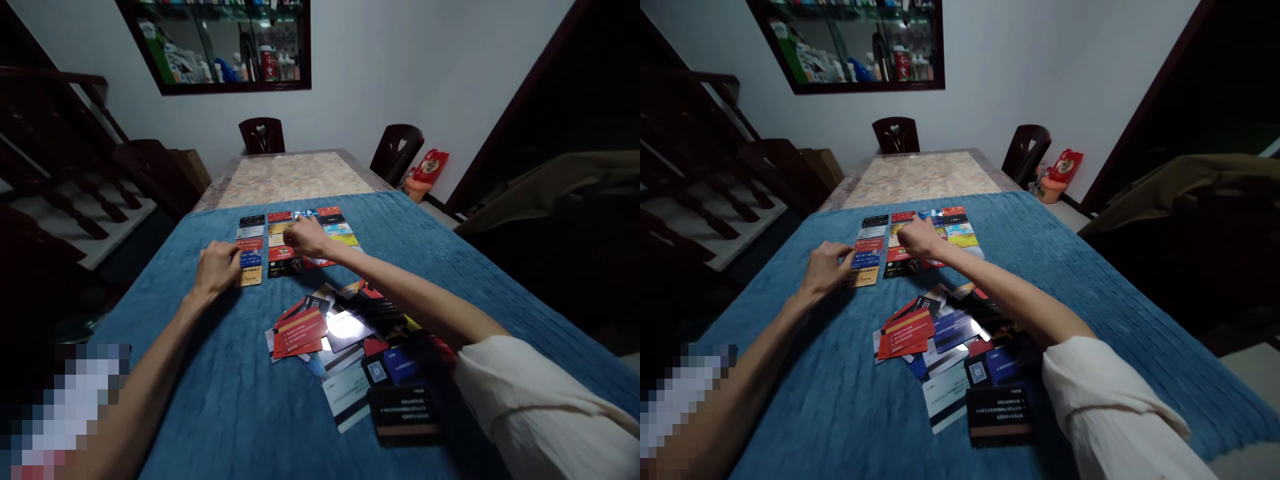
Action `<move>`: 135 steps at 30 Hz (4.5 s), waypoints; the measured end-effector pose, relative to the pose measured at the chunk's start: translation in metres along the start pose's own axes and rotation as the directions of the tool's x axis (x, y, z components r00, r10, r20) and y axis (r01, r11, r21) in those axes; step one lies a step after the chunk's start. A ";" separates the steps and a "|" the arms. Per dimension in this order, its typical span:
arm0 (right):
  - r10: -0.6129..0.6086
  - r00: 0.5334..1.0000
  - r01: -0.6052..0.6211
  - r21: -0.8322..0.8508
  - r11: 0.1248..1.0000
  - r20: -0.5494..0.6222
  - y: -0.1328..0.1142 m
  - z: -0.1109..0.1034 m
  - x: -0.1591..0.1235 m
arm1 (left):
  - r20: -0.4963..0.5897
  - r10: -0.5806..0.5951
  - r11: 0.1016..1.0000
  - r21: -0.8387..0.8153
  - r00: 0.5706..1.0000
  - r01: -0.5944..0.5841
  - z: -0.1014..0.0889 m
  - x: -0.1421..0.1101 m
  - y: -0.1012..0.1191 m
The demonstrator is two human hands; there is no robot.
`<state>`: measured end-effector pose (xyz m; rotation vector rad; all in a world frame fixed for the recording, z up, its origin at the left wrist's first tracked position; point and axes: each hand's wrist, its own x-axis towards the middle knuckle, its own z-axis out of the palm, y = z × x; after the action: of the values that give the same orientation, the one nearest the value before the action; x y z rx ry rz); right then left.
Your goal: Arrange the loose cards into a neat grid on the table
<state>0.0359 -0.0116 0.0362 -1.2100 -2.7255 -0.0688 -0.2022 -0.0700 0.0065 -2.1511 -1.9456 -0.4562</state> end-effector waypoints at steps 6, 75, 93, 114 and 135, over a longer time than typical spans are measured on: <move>-0.014 0.998 0.013 -0.011 1.000 -0.063 0.027 -0.003 -0.049 | -0.101 0.155 0.983 -0.081 0.983 -0.164 -0.013 -0.007 0.037; -0.174 0.980 0.196 0.362 0.911 -0.093 0.086 0.005 -0.240 | 0.284 0.689 0.724 -0.296 0.667 -0.622 -0.012 -0.046 0.236; -0.046 0.969 0.131 0.350 0.928 -0.241 0.093 0.019 -0.240 | 0.133 0.646 0.694 -0.511 0.752 -0.506 0.000 -0.024 0.220; -0.015 0.961 0.089 0.258 0.962 -0.275 0.089 0.022 -0.240 | 0.098 0.622 0.683 -0.552 0.777 -0.478 0.011 -0.026 0.217; -0.139 0.831 0.076 -0.137 0.988 -0.538 0.082 0.033 -0.234 | 0.007 0.558 0.709 -0.524 0.830 -0.472 0.014 -0.026 0.215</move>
<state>0.2468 -0.1245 -0.0358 -0.8785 -2.2937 -0.5058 0.0103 -0.1130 -0.0044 -3.0171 -1.2535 -0.7564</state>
